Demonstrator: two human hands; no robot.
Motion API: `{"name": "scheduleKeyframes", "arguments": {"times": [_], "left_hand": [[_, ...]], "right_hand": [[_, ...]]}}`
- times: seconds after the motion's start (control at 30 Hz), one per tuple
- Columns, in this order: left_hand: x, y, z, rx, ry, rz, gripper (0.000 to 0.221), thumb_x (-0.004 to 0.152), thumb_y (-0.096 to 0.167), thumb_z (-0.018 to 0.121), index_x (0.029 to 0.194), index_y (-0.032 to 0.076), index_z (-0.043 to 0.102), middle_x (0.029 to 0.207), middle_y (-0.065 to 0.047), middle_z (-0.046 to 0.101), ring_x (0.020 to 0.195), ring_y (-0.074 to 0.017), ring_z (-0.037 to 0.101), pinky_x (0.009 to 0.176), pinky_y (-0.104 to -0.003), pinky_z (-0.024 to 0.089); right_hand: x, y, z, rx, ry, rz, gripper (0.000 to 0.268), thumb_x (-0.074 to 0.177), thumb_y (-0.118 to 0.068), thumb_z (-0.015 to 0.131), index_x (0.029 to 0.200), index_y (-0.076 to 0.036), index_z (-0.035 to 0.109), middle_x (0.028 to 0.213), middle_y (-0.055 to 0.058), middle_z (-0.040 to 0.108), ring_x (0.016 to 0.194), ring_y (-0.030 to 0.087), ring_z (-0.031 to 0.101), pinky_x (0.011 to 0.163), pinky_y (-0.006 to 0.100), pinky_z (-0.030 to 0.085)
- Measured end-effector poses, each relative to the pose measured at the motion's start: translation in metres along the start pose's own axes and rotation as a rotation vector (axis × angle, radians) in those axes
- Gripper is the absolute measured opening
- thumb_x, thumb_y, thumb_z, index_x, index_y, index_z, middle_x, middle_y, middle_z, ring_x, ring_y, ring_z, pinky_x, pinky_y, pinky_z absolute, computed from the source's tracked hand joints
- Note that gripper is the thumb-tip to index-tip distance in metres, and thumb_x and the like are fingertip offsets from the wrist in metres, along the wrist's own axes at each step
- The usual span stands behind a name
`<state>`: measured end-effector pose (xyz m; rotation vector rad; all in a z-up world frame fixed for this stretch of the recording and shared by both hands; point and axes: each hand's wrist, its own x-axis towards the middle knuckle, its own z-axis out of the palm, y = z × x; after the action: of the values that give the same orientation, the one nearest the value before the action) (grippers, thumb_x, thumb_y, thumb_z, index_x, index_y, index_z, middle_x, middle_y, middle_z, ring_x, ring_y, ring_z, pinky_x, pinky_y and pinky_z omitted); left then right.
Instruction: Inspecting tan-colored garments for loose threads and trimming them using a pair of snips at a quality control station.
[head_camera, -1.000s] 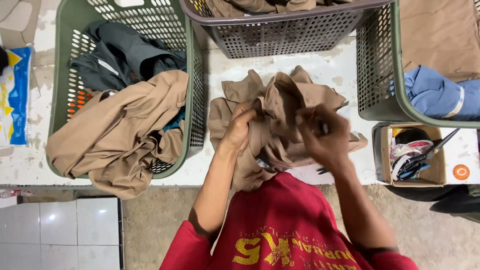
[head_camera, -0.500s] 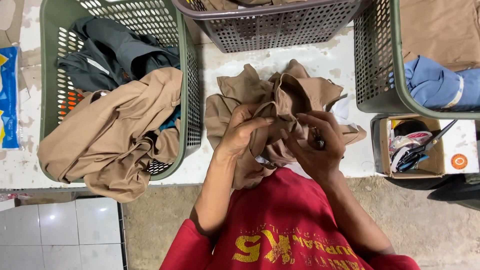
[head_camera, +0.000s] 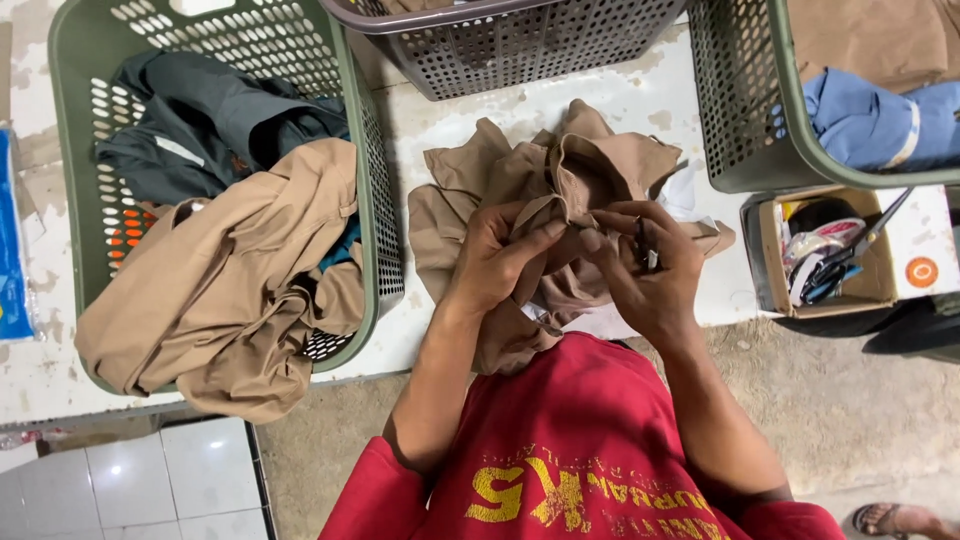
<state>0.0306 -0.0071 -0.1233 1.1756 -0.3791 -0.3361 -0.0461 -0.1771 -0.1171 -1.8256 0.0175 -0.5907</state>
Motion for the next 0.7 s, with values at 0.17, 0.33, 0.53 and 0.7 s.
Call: {"name": "scheduleKeyframes", "arguments": {"times": [0.17,0.33,0.53,0.7], "left_hand": [[0.009,0.038,0.018,0.152,0.086,-0.109,0.033,0.090,0.018,0.078,0.063,0.007,0.063,0.050,-0.003,0.057,0.057,-0.0056,0.054,0.057,-0.021,0.044],[0.012,0.052,0.025,0.350,0.121,-0.130,0.033,0.085,0.023,0.082,0.062,0.010,0.063,0.049,-0.004,0.056,0.057,-0.0070,0.056,0.054,-0.022,0.043],[0.017,0.052,0.023,0.424,0.149,-0.070,0.042,0.084,0.027,0.083,0.057,0.010,0.056,0.045,-0.006,0.050,0.054,-0.0066,0.053,0.053,-0.022,0.042],[0.021,0.051,0.023,0.502,0.197,-0.015,0.052,0.082,0.033,0.084,0.051,0.010,0.048,0.039,-0.008,0.044,0.051,-0.0061,0.049,0.051,-0.021,0.040]], "right_hand": [[0.000,-0.013,0.004,-0.216,0.106,-0.251,0.020,0.087,0.008,0.086,0.105,0.007,0.078,0.098,0.021,0.073,0.055,0.025,0.056,0.050,0.032,0.043],[-0.004,-0.006,0.013,-0.286,0.190,-0.404,0.010,0.088,0.014,0.083,0.096,0.009,0.079,0.094,0.025,0.074,0.074,0.038,0.074,0.066,0.039,0.057],[-0.002,0.010,0.022,-0.313,0.181,-0.410,0.009,0.087,0.010,0.082,0.094,0.006,0.078,0.089,0.021,0.075,0.073,0.039,0.075,0.065,0.038,0.059],[0.009,0.007,0.015,-0.108,0.029,-0.145,0.002,0.097,0.008,0.070,0.098,0.007,0.072,0.083,0.021,0.068,0.065,0.039,0.068,0.055,0.036,0.049]]}}
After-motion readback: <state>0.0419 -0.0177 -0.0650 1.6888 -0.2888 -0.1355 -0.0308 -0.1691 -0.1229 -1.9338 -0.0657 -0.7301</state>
